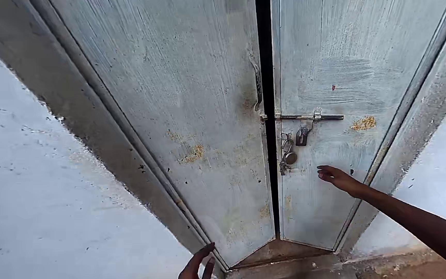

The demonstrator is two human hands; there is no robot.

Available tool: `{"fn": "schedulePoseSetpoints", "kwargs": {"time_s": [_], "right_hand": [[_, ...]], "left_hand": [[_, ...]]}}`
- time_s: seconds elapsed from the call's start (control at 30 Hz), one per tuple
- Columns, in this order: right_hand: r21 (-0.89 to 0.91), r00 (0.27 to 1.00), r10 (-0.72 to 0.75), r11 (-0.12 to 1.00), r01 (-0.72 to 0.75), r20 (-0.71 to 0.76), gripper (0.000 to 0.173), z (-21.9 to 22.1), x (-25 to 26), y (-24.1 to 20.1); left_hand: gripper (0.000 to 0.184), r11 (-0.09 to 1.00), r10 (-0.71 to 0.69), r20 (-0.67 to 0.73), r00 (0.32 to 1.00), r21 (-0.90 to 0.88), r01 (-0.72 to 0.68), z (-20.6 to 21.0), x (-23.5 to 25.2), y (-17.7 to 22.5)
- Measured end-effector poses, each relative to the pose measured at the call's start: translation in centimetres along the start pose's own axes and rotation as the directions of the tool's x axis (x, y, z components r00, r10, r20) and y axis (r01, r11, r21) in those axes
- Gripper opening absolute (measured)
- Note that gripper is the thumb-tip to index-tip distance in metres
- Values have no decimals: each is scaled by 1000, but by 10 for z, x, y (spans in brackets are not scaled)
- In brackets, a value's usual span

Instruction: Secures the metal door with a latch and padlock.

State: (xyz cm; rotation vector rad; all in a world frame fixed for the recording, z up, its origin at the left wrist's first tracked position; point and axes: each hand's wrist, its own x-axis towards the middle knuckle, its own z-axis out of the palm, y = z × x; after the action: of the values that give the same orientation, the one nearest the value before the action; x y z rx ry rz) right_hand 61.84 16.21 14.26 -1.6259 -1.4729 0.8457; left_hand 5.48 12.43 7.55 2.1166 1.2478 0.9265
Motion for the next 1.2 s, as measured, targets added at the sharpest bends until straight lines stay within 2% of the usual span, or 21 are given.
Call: {"fn": "schedulePoseSetpoints", "kwargs": {"time_s": [0.1,0.17,0.23,0.3,0.37,0.43,0.53,0.6,0.73,0.83,1.03,1.2], "right_hand": [[98,983,-84,990,100,-161,59,-32,56,-40],[150,977,-109,979,137,-182,49,-36,81,-62],[214,969,-145,959,188,-201,38,-29,100,-78],[350,947,-143,905,243,-288,33,-19,118,-93],[520,948,-112,814,260,-298,37,-16,131,-101],[637,971,-132,735,232,-201,47,-17,133,-105],[727,974,-178,649,224,-141,50,-11,135,-111],[825,980,-152,532,192,-130,49,5,131,-117],[953,993,-110,293,74,-43,49,23,116,-137],[983,997,-74,182,18,-4,47,25,96,-148],[955,991,-126,295,1,38,44,21,56,-146],[935,982,-157,352,-43,104,42,14,10,-144]], "left_hand": [[45,968,234,-4,972,97,-232,-10,136,55],[48,953,303,-5,953,26,-303,-22,213,112],[54,940,325,-19,945,-105,-326,-32,279,166],[65,913,333,-68,940,-224,-340,-31,342,206],[72,894,313,-101,944,-305,-329,-18,392,235],[60,874,270,-215,938,-355,-333,8,423,244],[38,861,243,-405,881,-328,-389,33,435,237],[27,855,274,-447,851,-292,-428,33,428,234],[22,844,384,-417,824,-205,-497,20,412,241],[21,830,367,-387,846,-274,-485,19,396,244],[20,822,306,-421,854,-335,-460,18,372,256],[19,782,312,-381,870,-417,-463,11,343,261]]}}
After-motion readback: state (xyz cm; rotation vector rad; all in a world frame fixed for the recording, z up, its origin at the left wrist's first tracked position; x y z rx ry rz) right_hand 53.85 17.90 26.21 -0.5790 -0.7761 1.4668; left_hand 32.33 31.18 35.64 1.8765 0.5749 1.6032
